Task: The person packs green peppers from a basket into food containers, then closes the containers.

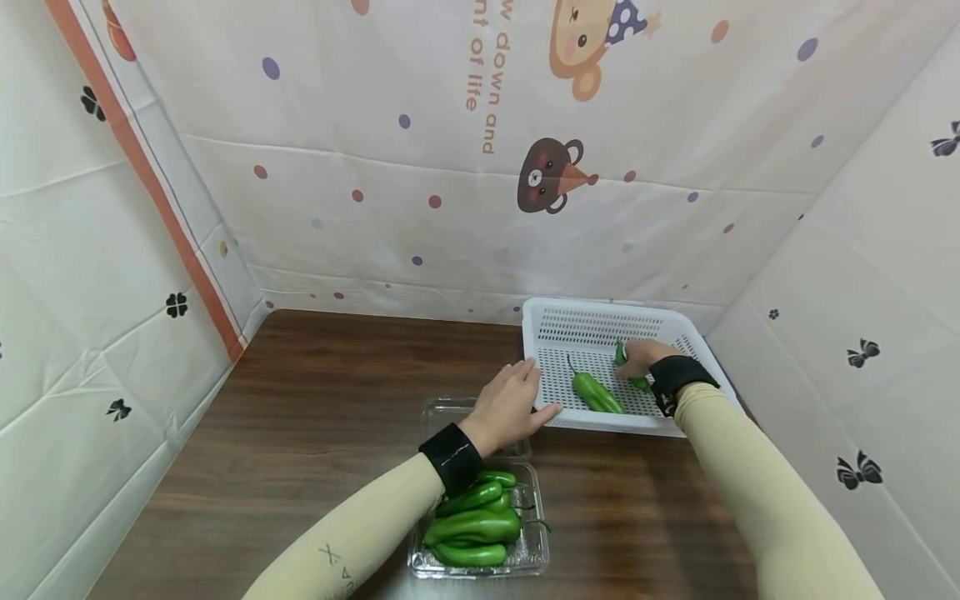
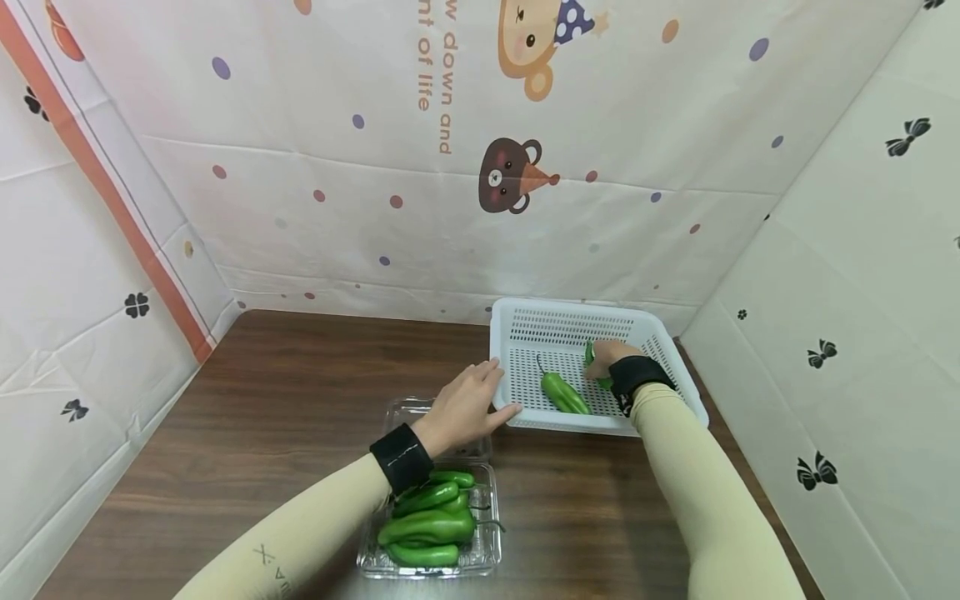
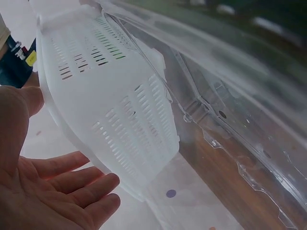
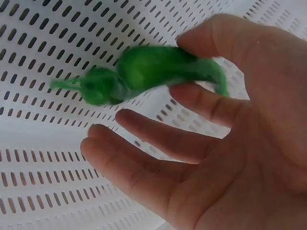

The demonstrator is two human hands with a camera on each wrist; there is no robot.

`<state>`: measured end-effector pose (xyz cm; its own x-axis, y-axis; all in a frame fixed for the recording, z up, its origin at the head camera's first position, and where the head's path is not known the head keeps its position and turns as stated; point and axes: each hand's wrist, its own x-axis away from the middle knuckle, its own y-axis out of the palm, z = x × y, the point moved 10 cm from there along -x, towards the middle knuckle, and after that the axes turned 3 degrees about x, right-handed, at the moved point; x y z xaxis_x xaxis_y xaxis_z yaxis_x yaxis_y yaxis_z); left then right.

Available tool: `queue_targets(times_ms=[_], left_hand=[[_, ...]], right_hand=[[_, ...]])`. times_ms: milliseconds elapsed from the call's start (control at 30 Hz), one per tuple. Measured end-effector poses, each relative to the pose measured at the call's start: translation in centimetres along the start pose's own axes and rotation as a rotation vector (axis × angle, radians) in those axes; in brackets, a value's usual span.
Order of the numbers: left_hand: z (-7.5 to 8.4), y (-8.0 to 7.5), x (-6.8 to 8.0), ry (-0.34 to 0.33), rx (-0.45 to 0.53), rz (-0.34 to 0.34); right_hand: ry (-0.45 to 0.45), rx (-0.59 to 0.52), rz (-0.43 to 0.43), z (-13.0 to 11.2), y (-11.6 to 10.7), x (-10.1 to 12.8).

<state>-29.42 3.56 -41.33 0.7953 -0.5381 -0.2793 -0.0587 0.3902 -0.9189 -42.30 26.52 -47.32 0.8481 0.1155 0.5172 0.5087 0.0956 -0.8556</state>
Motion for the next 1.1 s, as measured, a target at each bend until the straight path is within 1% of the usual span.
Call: queue_targets(times_ms=[200,400,633,867,1100], left_hand=[[-0.1,0.1,0.1,-0.004,0.001,-0.004],[-0.1,0.2,0.2,-0.002,0.005,-0.003],[-0.1,0.1,0.2,0.0,0.013,0.003],[0.1,-0.1,0.2,0.007,0.011,0.016],[0.0,0.0,0.2,-0.003,0.012,0.001]], right_hand=[[0.014,-0.053,0.045,0.7,-0.3,-0.2],[0.002,-0.022,0.037,0.6,-0.3,0.0],[-0.057,0.024,0.037,-0.3,-0.2,0.1],[-0.075,-0.011,0.029,-0.4,-0.2,0.7],[-0.067,-0.045,0.029,-0.7,-0.5,1.4]])
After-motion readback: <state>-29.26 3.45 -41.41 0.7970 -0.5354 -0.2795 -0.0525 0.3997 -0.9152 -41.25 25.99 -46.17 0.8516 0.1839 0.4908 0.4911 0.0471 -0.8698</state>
